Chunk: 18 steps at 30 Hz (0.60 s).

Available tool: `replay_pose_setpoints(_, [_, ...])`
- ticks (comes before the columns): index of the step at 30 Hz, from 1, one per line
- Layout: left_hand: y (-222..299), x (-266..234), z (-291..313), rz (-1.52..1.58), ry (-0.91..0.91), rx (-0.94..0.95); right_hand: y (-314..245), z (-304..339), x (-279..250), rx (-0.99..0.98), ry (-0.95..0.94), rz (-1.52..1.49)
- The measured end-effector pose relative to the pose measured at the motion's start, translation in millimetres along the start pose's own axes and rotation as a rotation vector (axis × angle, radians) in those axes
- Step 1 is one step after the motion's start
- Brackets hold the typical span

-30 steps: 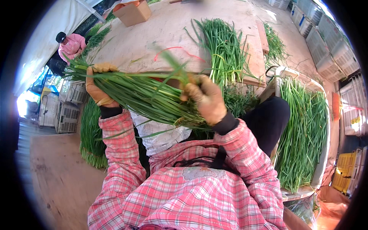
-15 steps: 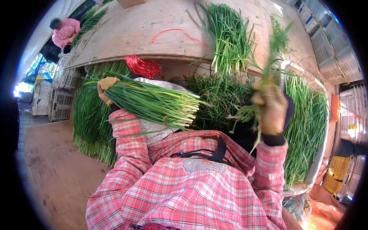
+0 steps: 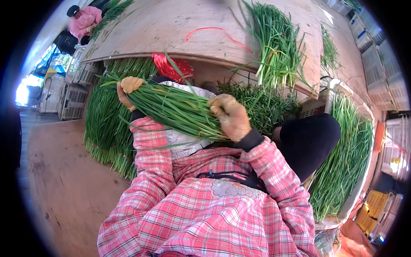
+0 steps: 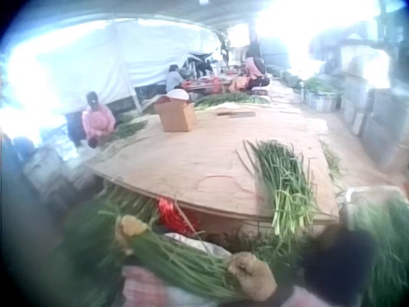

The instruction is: The person bundles green onions by hand, selecting stalks from a plastic crate, cleaning them, and tying them together with a red plastic ribbon.

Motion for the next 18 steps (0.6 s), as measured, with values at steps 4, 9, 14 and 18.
replay_pose_setpoints(4, [8.4, -3.1, 6.1, -0.041, 0.024, 0.052, 7.2, 11.7, -15.2, 0.609, 0.081, -0.439])
replay_pose_setpoints(9, [12.5, -2.7, 9.8, -0.094, -0.013, 0.090, 1.1, 12.8, -64.3, 0.479, 0.334, -0.449])
replay_pose_setpoints(14, [20.8, -6.2, 12.7, -0.005, -0.061, 0.091, 43.3, 43.0, -110.9, 0.312, -0.607, 1.250])
replay_pose_setpoints(18, [18.8, -2.8, 14.2, -0.012, -0.060, 0.081, -6.4, -1.7, -34.0, 0.035, -0.264, 0.514])
Point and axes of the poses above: each hand's wrist, its own z-axis away from the middle knuckle, its own x-axis out of the palm, y = z × x, the point moved 5 cm from there along -z, towards the middle knuckle, and after that the axes turned 12 degrees about y, right-handed, at the moved point
